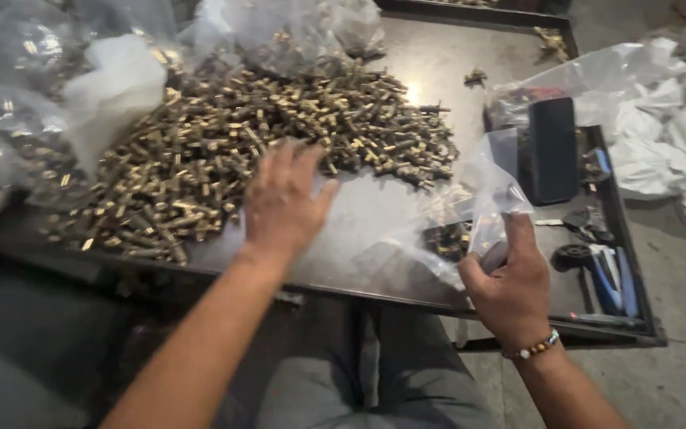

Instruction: Sorting small brass metal parts and placing them into a plastic bag.

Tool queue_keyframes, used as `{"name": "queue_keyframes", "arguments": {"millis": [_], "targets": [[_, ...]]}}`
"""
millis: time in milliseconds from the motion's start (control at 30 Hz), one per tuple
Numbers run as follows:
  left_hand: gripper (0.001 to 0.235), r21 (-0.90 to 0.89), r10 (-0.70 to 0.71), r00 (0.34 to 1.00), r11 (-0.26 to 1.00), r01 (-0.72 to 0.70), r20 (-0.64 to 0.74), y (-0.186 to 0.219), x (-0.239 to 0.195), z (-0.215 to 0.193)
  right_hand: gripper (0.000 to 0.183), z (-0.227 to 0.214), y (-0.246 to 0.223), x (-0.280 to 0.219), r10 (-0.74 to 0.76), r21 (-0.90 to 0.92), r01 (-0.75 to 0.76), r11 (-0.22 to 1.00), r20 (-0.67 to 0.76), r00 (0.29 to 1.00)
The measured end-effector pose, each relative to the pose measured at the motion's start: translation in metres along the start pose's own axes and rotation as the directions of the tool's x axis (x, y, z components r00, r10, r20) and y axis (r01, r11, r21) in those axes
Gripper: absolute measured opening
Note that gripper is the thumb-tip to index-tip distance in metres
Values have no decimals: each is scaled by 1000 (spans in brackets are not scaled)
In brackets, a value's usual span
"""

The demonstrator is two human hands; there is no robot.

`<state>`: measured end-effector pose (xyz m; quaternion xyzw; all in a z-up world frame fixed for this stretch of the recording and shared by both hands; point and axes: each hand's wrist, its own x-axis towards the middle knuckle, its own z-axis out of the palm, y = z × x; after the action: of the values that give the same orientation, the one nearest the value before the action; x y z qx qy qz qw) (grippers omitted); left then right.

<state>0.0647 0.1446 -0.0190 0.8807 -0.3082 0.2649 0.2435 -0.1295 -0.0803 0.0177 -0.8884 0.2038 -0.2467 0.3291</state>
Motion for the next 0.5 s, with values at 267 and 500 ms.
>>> {"name": "queue_keyframes", "arguments": {"millis": [267, 500], "targets": [[55, 295, -326, 815, 934, 201, 480, -17, 19, -13, 81, 29, 29, -8, -12, -10, 11, 1000, -72, 997], [96, -46, -122, 791, 981, 186, 600, -20, -8, -31, 56, 30, 29, -10, -11, 3, 11, 1000, -95, 995]]}}
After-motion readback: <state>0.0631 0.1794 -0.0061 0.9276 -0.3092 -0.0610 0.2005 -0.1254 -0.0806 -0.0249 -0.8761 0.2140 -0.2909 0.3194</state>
